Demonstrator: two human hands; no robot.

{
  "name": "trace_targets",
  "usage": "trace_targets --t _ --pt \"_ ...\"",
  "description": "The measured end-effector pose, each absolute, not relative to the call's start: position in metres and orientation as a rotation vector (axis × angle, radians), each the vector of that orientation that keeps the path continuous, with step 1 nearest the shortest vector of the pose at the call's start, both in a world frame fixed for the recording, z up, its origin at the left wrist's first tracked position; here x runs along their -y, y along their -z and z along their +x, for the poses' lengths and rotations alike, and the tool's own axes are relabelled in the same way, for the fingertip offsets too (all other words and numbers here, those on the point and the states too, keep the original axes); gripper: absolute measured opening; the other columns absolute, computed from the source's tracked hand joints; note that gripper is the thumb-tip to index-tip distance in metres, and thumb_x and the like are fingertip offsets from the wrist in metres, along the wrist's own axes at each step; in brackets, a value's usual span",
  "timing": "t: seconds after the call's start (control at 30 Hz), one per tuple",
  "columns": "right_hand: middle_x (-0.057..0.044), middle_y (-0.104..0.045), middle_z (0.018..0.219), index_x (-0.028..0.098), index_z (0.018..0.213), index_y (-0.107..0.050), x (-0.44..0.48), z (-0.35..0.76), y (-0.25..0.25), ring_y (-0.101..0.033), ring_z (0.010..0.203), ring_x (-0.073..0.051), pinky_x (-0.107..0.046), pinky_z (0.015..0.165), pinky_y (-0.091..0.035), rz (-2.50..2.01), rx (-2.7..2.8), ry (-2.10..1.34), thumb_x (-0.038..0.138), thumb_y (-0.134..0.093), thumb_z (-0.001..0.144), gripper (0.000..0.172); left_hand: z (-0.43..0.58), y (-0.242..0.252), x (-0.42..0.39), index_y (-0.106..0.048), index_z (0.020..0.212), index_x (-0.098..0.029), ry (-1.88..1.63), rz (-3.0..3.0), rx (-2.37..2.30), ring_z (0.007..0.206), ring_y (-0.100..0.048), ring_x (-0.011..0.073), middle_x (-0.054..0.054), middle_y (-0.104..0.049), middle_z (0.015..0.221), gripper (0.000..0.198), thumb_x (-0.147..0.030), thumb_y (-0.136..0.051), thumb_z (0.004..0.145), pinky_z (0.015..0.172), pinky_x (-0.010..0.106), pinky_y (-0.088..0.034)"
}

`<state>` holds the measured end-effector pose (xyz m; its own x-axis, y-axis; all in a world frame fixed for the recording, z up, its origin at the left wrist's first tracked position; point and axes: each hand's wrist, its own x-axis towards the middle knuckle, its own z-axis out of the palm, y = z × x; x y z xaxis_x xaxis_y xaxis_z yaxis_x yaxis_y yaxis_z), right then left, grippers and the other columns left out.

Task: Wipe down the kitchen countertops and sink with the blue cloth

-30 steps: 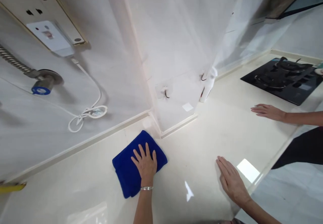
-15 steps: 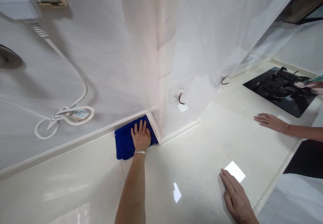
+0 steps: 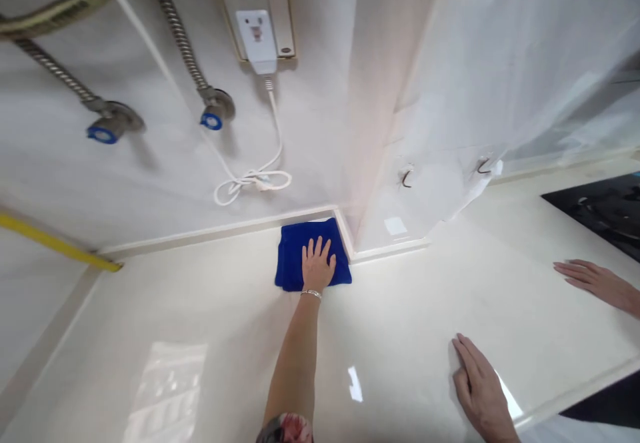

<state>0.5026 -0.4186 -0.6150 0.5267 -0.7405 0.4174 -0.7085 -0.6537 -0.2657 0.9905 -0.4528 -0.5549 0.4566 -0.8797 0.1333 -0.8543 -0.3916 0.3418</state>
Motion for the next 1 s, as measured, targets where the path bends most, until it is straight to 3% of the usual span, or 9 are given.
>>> trace_targets --t 0.13,0.3,0.63,0.8,1.0 --pt "-0.014 -0.049 0.155 0.025 0.161 -0.036 0.422 0.500 0.617 -0.052 0.139 -0.037 -0.063 0.113 -0.050 -2.694 -1.231 0.807 0.024 -0.044 0.097 0.064 1.032 0.550 0.392 -0.048 0.154 -0.033 0.076 2.409 1.371 0.159 -0.028 0.0285 0.001 -0.040 0.168 0.055 -0.044 -0.042 0.101 0.133 0.051 -0.019" --pt "-0.015 -0.049 0.155 0.022 0.160 -0.037 0.422 0.498 0.618 -0.051 0.140 -0.036 -0.062 0.114 -0.049 -2.707 -1.216 0.822 0.024 -0.043 0.099 0.062 1.085 0.545 0.273 -0.044 0.157 -0.020 -0.014 2.633 0.962 0.158 -0.025 0.0394 0.015 -0.037 0.168 0.060 -0.042 -0.037 0.102 0.129 0.061 -0.019" --pt "-0.017 -0.048 0.156 0.020 0.163 -0.032 0.422 0.496 0.617 -0.047 0.144 -0.034 -0.059 0.116 -0.047 -2.743 -1.137 0.879 0.022 -0.043 0.101 0.063 1.053 0.540 0.034 -0.034 0.162 -0.022 0.075 2.945 0.107 0.161 -0.017 0.0393 0.011 -0.024 0.174 0.077 -0.062 -0.015 0.098 0.131 0.057 -0.015" --pt "-0.017 -0.049 0.156 0.017 0.162 -0.036 0.417 0.500 0.609 -0.047 0.144 -0.035 -0.060 0.118 -0.044 -2.713 -1.212 0.856 0.020 -0.046 0.099 0.064 0.969 0.532 0.004 -0.036 0.160 -0.015 -0.001 2.951 -0.046 0.159 -0.018 0.0460 0.019 -0.028 0.171 0.082 -0.063 -0.011 0.098 0.129 0.066 -0.016" --pt "-0.019 -0.049 0.156 0.013 0.155 -0.044 0.413 0.503 0.599 -0.045 0.145 -0.035 -0.058 0.119 -0.041 -2.687 -1.303 0.789 0.019 -0.045 0.097 0.059 0.845 0.538 0.033 -0.039 0.158 -0.009 -0.068 3.014 0.245 0.159 -0.015 0.0476 0.024 -0.029 0.169 0.072 -0.052 -0.020 0.102 0.124 0.074 -0.019"
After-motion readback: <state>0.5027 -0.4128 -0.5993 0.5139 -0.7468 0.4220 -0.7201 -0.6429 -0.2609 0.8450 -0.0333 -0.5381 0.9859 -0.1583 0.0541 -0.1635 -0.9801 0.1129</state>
